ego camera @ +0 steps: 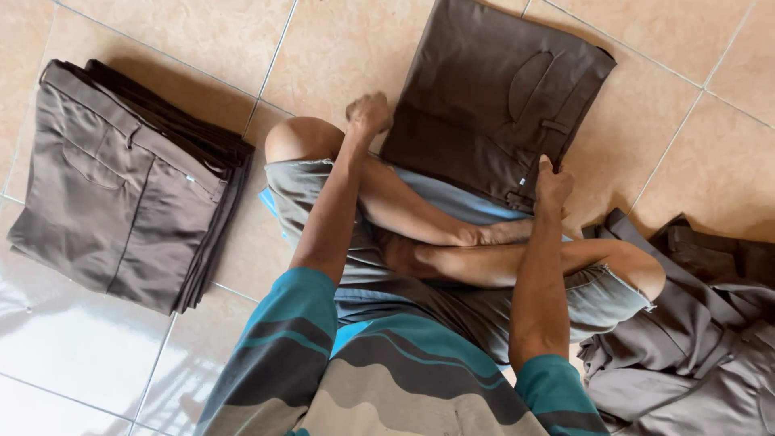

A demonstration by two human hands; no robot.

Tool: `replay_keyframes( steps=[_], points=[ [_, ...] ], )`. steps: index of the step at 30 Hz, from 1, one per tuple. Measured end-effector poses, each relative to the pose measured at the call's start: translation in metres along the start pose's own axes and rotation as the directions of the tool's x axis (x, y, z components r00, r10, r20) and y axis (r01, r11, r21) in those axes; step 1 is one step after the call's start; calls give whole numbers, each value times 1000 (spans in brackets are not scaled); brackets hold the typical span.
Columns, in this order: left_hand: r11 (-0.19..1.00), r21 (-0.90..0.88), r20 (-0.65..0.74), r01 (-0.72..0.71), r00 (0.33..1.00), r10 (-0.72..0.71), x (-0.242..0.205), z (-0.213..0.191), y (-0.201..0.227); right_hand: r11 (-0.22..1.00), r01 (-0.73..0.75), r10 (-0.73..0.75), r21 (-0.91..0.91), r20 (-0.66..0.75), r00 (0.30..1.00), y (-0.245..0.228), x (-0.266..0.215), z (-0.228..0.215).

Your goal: Folding brown trousers and stacking them neatly on the floor.

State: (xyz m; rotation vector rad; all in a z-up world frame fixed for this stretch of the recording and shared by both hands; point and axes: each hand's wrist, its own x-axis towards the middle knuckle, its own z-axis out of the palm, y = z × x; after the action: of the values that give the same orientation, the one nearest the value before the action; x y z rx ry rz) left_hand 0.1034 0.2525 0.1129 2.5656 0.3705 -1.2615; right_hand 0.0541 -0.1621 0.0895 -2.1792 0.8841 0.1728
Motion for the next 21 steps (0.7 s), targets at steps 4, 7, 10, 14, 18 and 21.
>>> replay_keyframes(
  steps=[4,7,10,14,18,21],
  points=[
    [851,-456,-462,-262,886,26,61,30,11,980,96,-97,-175,3,995,13,8,8],
    [787,-489,-566,-377,824,43,60,31,22,972,126,-121,-201,37,992,-13,-19,-6],
    [784,-471,-637,-404,771,14,65,36,23,969,133,-116,-209,94,989,-28,-32,-9],
    [824,-289,-751,-486,649,119,55,30,26,903,268,-262,-334,64,963,-42,-46,-7],
    [849,-149,-916,-507,395,75,42,39,34,793,510,-547,-332,-21,837,-42,-48,-7],
    [914,115,-831,-389,466,303,47,66,28,821,341,-234,-459,275,933,-47,-44,-7]
  ],
)
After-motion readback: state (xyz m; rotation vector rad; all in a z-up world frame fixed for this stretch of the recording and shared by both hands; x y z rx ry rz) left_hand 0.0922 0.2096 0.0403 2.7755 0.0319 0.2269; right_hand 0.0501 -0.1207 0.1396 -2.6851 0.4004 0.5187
